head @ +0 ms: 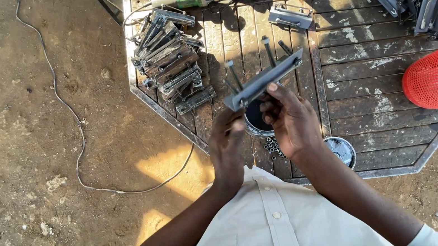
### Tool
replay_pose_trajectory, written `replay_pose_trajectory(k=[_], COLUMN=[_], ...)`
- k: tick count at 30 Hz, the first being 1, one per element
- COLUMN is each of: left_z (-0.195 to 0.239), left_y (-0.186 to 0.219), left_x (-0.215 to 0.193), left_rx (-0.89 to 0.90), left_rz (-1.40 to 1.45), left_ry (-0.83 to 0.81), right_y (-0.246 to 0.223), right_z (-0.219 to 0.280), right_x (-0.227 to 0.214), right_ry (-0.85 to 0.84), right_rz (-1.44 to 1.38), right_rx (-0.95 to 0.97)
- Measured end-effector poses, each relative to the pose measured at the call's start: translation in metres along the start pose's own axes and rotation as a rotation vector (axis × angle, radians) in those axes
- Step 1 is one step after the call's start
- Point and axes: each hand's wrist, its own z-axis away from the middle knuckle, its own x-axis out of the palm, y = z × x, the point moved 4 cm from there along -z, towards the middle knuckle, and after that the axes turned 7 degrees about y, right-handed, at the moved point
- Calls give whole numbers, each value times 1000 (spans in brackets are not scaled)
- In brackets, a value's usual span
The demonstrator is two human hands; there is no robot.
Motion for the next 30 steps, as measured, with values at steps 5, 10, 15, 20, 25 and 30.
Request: replay_pose_trajectory(k=[5, 10, 15, 20, 25, 30], left_z=[-14, -20, -28, -32, -34, -39], left_y=[1, -7, -13, -16, -20, -25], left_x=[28, 40, 38, 36, 32, 32], left_rx=[-241, -314, -354, -379, -395, -429], left_rz=[127, 237, 315, 372, 428, 500], left_ry=[-8, 32, 86, 123, 171, 228], right_y=[10, 10, -1, 7, 4, 1], right_z=[-7, -1, 20, 11, 15, 20], right_x=[9, 22, 42, 34, 38, 38], right_ry=[84, 138, 152, 137, 116, 113], right_rz=[-5, 9, -47, -20, 8, 58], right_rx=[-41, -88, -104, -144, -184, -158])
